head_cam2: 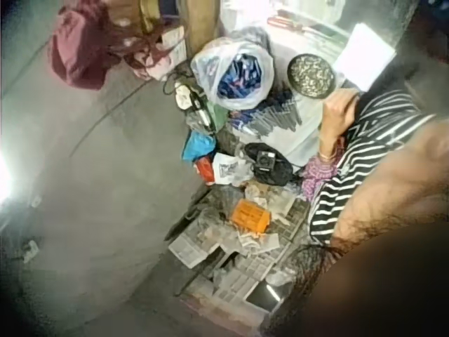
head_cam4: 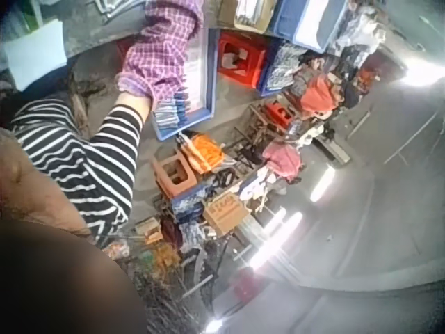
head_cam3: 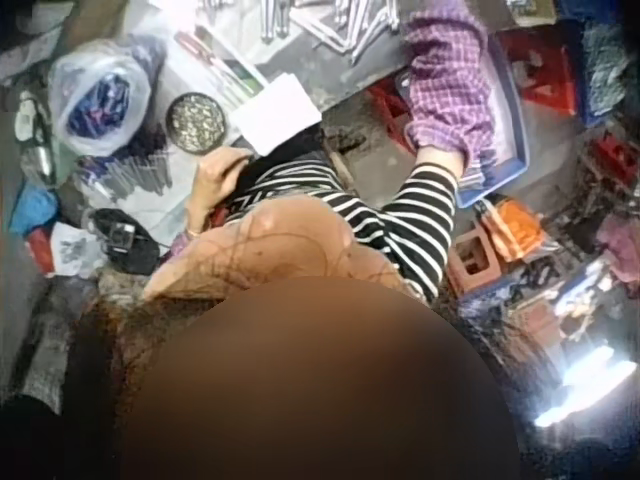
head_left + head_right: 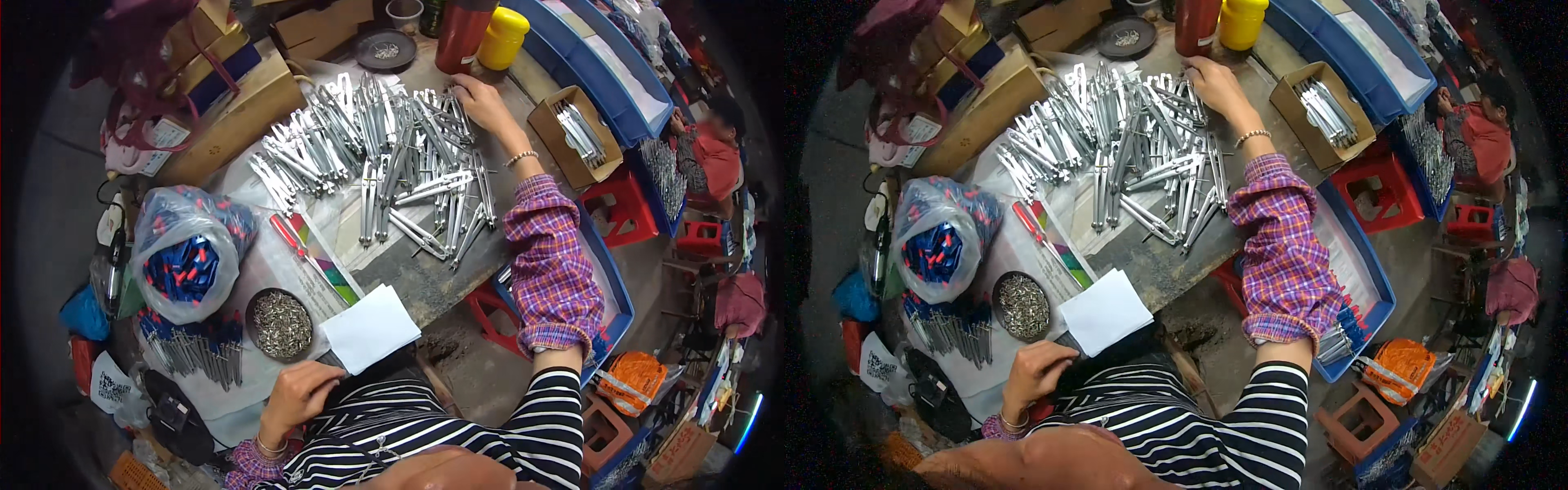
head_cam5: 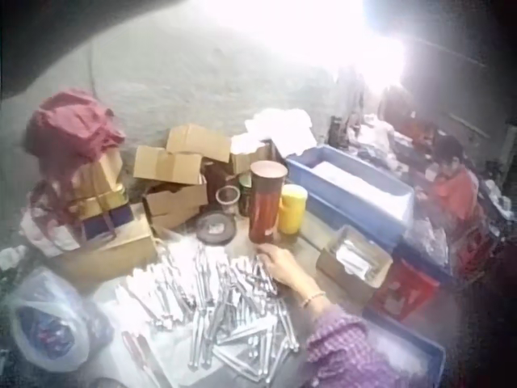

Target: Assembling blue plastic inserts into silver metal clip components at a manual factory workstation.

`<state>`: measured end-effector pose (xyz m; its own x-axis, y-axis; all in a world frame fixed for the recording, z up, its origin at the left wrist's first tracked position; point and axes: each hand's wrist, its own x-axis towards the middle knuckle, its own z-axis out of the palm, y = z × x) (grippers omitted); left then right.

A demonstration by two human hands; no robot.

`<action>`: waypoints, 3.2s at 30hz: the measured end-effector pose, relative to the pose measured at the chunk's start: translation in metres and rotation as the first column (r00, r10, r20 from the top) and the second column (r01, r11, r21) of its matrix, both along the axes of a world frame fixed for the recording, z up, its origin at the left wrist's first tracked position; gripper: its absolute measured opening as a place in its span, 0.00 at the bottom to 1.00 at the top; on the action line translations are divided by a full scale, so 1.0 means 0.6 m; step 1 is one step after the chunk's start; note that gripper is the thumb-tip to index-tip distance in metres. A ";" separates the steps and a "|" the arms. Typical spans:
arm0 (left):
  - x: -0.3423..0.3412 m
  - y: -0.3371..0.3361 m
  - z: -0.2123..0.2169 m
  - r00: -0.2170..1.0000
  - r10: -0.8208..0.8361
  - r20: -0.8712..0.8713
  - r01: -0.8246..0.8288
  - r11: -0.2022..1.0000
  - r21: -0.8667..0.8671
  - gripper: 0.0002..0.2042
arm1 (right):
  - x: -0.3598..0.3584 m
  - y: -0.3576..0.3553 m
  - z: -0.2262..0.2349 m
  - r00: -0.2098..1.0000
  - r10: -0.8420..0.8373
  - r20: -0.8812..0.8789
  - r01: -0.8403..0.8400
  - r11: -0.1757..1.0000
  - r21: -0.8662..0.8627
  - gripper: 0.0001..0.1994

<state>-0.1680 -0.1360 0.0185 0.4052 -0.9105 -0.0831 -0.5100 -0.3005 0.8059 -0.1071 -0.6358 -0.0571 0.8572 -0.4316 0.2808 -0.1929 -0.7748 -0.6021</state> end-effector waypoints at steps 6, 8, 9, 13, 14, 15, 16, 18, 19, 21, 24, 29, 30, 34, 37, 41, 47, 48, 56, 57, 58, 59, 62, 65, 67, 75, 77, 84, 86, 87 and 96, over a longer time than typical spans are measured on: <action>0.009 0.000 -0.007 0.999 -0.009 -0.037 0.009 1.000 -0.002 0.09 | -0.036 0.025 0.009 1.000 0.003 -0.017 -0.004 0.998 -0.064 0.13; 0.011 0.009 -0.012 0.999 -0.016 -0.038 0.015 1.000 -0.014 0.09 | -0.048 0.039 0.014 0.999 -0.013 -0.045 0.011 0.999 -0.050 0.13; 0.009 0.012 -0.015 0.999 -0.024 -0.038 0.023 0.999 -0.023 0.09 | -0.059 0.043 0.009 1.000 -0.012 -0.027 0.011 1.000 -0.012 0.13; 0.006 0.025 -0.010 0.999 -0.037 -0.024 0.036 0.998 -0.047 0.09 | -0.092 0.068 0.008 1.000 0.018 -0.003 -0.018 0.999 0.034 0.13; 0.005 0.028 -0.009 0.999 -0.048 -0.001 0.048 0.997 -0.053 0.10 | -0.099 0.074 0.013 1.000 0.004 -0.025 -0.003 0.998 0.067 0.12; 0.005 0.030 -0.008 0.998 -0.059 0.022 0.061 0.996 -0.059 0.10 | -0.107 0.081 0.011 1.000 0.002 -0.024 -0.001 0.998 0.061 0.12; 0.005 0.031 -0.003 0.998 -0.065 0.024 0.067 0.996 -0.064 0.10 | -0.117 0.090 0.006 0.998 -0.029 0.062 0.029 1.000 0.007 0.12; 0.006 0.035 0.000 0.997 -0.065 0.041 0.068 0.994 -0.080 0.10 | -0.137 0.114 0.011 0.983 -0.089 0.162 0.103 0.991 -0.080 0.13; 0.007 0.039 0.001 0.996 -0.065 0.054 0.070 0.993 -0.093 0.10 | -0.152 0.132 0.024 0.984 -0.083 0.159 0.097 0.992 -0.079 0.13; 0.008 0.041 0.009 0.997 -0.058 0.055 0.063 0.993 -0.100 0.10 | -0.190 0.169 0.054 0.972 -0.169 0.160 0.144 0.977 0.155 0.13; 0.011 0.039 0.017 0.989 -0.078 0.126 0.092 0.990 -0.111 0.10 | -0.251 0.233 0.075 0.994 -0.087 0.061 0.074 0.978 0.193 0.15; 0.027 -0.002 0.029 0.959 -0.175 0.223 0.198 0.977 -0.084 0.09 | -0.322 0.267 0.042 0.994 -0.091 0.054 0.090 0.996 0.022 0.20; 0.033 -0.020 0.032 0.940 -0.203 0.273 0.230 0.971 -0.070 0.10 | -0.319 0.270 0.035 0.989 -0.117 0.091 0.118 0.993 -0.004 0.21; 0.061 -0.124 0.019 0.867 -0.276 0.416 0.350 0.930 -0.112 0.14 | -0.299 0.283 0.022 0.982 -0.156 0.103 0.168 0.978 -0.123 0.24; 0.066 -0.205 -0.003 0.815 -0.280 0.508 0.373 0.924 -0.089 0.18 | -0.285 0.293 0.019 0.983 -0.152 0.107 0.163 0.982 -0.099 0.26; 0.058 -0.271 -0.052 0.782 -0.244 0.573 0.345 0.936 -0.072 0.19 | -0.281 0.293 0.012 0.971 -0.180 0.159 0.199 0.973 -0.116 0.25; 0.057 -0.293 -0.083 0.689 -0.257 0.677 0.358 0.934 -0.010 0.16 | -0.286 0.286 0.006 0.971 -0.152 0.184 0.176 0.977 -0.122 0.23; 0.059 -0.292 -0.080 0.711 -0.285 0.643 0.375 0.927 -0.004 0.15 | -0.286 0.285 0.006 0.970 -0.149 0.192 0.174 0.977 -0.120 0.23; 0.089 -0.284 -0.032 0.877 -0.223 0.425 0.362 0.890 -0.278 0.12 | -0.308 0.297 0.026 0.964 -0.127 0.232 0.109 0.990 0.088 0.20; 0.093 -0.278 -0.012 0.879 -0.222 0.423 0.358 0.892 -0.275 0.12 | -0.315 0.306 0.037 0.961 -0.153 0.231 0.109 0.976 0.189 0.20; 0.100 -0.277 0.008 0.955 -0.217 0.205 0.268 0.925 -0.270 0.11 | -0.321 0.316 0.050 0.955 -0.205 0.214 0.106 0.911 0.398 0.18; 0.105 -0.275 0.024 0.981 -0.191 -0.023 0.180 0.953 -0.243 0.10 | -0.327 0.326 0.056 0.955 -0.209 0.212 0.110 0.909 0.402 0.18; 0.110 -0.257 0.029 0.869 -0.273 -0.412 0.132 0.932 -0.338 0.06 | -0.335 0.346 0.074 0.928 -0.245 0.280 -0.032 0.698 0.715 0.17; 0.098 -0.231 0.015 0.651 -0.382 -0.656 0.104 0.901 -0.421 0.06 | -0.334 0.362 0.092 0.995 -0.009 0.095 -0.066 0.651 0.756 0.19; 0.089 -0.221 0.008 0.554 -0.516 -0.654 0.206 0.846 -0.493 0.06 | -0.328 0.380 0.096 0.935 0.282 0.215 -0.277 0.201 0.940 0.22; 0.067 -0.193 -0.031 0.661 -0.303 -0.687 0.147 0.950 -0.277 0.17 | -0.351 0.459 0.053 0.980 0.158 0.121 -0.114 -0.054 0.992 0.11; 0.062 -0.187 -0.023 0.678 -0.280 -0.679 0.181 0.960 -0.215 0.21 | -0.357 0.467 0.037 0.991 0.092 0.099 -0.100 0.007 0.995 0.10; 0.022 -0.184 -0.038 0.732 -0.096 -0.674 0.028 0.994 -0.110 0.13 | -0.378 0.492 0.029 0.996 0.018 0.091 -0.093 0.265 0.960 0.10; 0.012 -0.183 -0.040 0.746 -0.067 -0.662 -0.025 0.991 -0.128 0.11 | -0.382 0.497 0.023 0.992 0.004 0.125 -0.122 0.251 0.960 0.10; 0.007 -0.183 -0.041 0.747 -0.066 -0.662 -0.024 0.992 -0.126 0.11 | -0.384 0.501 0.022 0.992 0.002 0.126 -0.122 0.248 0.961 0.10; -0.013 -0.198 -0.043 0.736 -0.102 -0.669 0.048 0.994 -0.099 0.11 | -0.411 0.499 0.002 0.984 -0.001 0.178 -0.175 0.177 0.969 0.09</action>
